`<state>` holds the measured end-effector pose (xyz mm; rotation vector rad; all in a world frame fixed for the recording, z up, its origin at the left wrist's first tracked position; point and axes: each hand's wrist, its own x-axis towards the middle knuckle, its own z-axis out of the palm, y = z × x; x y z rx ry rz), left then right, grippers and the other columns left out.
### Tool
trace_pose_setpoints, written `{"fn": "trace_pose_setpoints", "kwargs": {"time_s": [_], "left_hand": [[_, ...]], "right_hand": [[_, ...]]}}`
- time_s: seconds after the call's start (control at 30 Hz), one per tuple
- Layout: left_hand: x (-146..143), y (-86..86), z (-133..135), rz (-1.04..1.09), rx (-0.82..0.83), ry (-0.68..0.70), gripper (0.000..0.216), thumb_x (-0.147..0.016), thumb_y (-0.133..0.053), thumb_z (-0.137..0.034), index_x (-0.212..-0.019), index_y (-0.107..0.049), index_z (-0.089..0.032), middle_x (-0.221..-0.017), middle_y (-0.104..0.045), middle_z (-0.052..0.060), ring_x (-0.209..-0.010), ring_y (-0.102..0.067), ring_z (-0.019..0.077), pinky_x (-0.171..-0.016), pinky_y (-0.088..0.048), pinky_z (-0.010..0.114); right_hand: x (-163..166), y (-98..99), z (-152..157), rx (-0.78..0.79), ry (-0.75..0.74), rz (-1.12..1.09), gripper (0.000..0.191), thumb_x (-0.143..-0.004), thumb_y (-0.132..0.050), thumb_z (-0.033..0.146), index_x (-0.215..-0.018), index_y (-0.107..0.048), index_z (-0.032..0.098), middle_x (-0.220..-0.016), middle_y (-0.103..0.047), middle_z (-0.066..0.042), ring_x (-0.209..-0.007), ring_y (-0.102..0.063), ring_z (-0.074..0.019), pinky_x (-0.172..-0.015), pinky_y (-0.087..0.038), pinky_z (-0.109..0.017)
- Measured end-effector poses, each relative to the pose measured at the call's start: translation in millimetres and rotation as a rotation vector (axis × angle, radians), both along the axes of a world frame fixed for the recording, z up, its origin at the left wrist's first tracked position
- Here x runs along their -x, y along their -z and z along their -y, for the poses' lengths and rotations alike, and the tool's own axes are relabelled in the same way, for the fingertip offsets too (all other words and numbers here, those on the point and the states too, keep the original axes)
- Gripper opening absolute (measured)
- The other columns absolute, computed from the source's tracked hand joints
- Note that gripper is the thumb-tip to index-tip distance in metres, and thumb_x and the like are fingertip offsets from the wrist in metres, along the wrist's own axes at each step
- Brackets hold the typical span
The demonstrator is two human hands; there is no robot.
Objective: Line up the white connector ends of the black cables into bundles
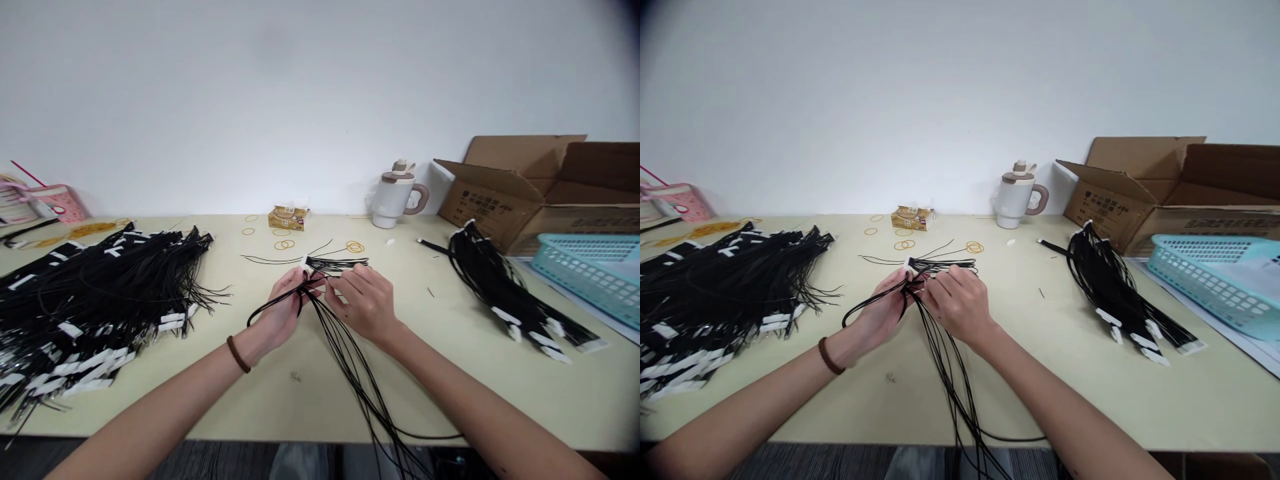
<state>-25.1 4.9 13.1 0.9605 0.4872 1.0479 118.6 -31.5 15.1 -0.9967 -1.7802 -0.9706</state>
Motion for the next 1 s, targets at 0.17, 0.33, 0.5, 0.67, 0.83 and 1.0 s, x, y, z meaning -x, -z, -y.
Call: {"fn": "trace_pose_setpoints", "kwargs": {"time_s": [0.17, 0.33, 0.5, 0.67, 0.83, 1.0], "left_hand": [[-0.3, 1.1, -0.7, -0.007, -0.005, -0.001, 0.014, -0.077, -0.056, -0.03, -0.078, -0.061, -0.016, -0.084, -0.065, 0.004, -0.079, -0.058, 0.0155, -0.075, -0.042, 0.029], [0.0, 1.4, -0.7, -0.022, -0.023, -0.02, 0.018, -0.078, -0.055, -0.031, -0.08, -0.061, -0.015, -0.083, -0.064, 0.005, -0.077, -0.058, 0.0152, -0.072, -0.042, 0.028], [0.1, 0.7, 0.1, -0.035, -0.034, -0.005, 0.016, -0.078, -0.055, -0.029, -0.079, -0.062, -0.015, -0.077, -0.062, 0.003, -0.072, -0.056, 0.0132, -0.068, -0.042, 0.026], [0.8, 3.8, -4.1, -0.053, -0.041, -0.004, 0.015, -0.078, -0.054, -0.031, -0.076, -0.061, -0.018, -0.083, -0.063, 0.004, -0.078, -0.057, 0.0156, -0.071, -0.042, 0.027], [1.6, 5.3, -6.8, -0.114, -0.05, -0.006, 0.016, -0.078, -0.054, -0.032, -0.078, -0.061, -0.018, -0.089, -0.064, 0.005, -0.086, -0.058, 0.0185, -0.073, -0.042, 0.029], [2.3, 4.7, -7.6, -0.11, -0.089, 0.017, 0.019, -0.078, -0.054, -0.033, -0.08, -0.061, -0.016, -0.089, -0.063, 0.007, -0.085, -0.057, 0.0177, -0.071, -0.043, 0.029]], "right_hand": [[0.8, 0.7, -0.3, 0.023, -0.015, -0.041, 0.015, -0.077, -0.056, 0.017, -0.062, -0.051, 0.019, -0.053, -0.048, 0.002, -0.057, -0.036, -0.0123, -0.053, -0.03, -0.026], [1.1, 0.3, 1.0, -0.002, -0.006, -0.009, 0.013, -0.077, -0.057, 0.016, -0.065, -0.052, 0.019, -0.054, -0.048, 0.002, -0.058, -0.036, -0.012, -0.054, -0.03, -0.025], [0.7, 1.1, 2.3, -0.005, -0.01, 0.037, 0.01, -0.078, -0.057, 0.017, -0.068, -0.054, 0.018, -0.055, -0.048, 0.002, -0.057, -0.037, -0.0122, -0.055, -0.031, -0.026], [1.4, 1.5, 1.6, 0.058, -0.01, 0.014, 0.015, -0.078, -0.055, 0.017, -0.064, -0.051, 0.018, -0.056, -0.048, 0.001, -0.06, -0.037, -0.0135, -0.056, -0.032, -0.026], [0.5, 0.9, 0.5, 0.122, -0.016, -0.069, 0.016, -0.081, -0.051, 0.016, -0.065, -0.05, 0.019, -0.059, -0.05, 0.0, -0.062, -0.036, -0.0139, -0.057, -0.032, -0.025], [-0.3, -2.2, 1.0, 0.19, -0.042, -0.121, 0.014, -0.082, -0.05, 0.019, -0.068, -0.05, 0.019, -0.061, -0.05, -0.001, -0.064, -0.037, -0.0146, -0.057, -0.033, -0.026]]}}
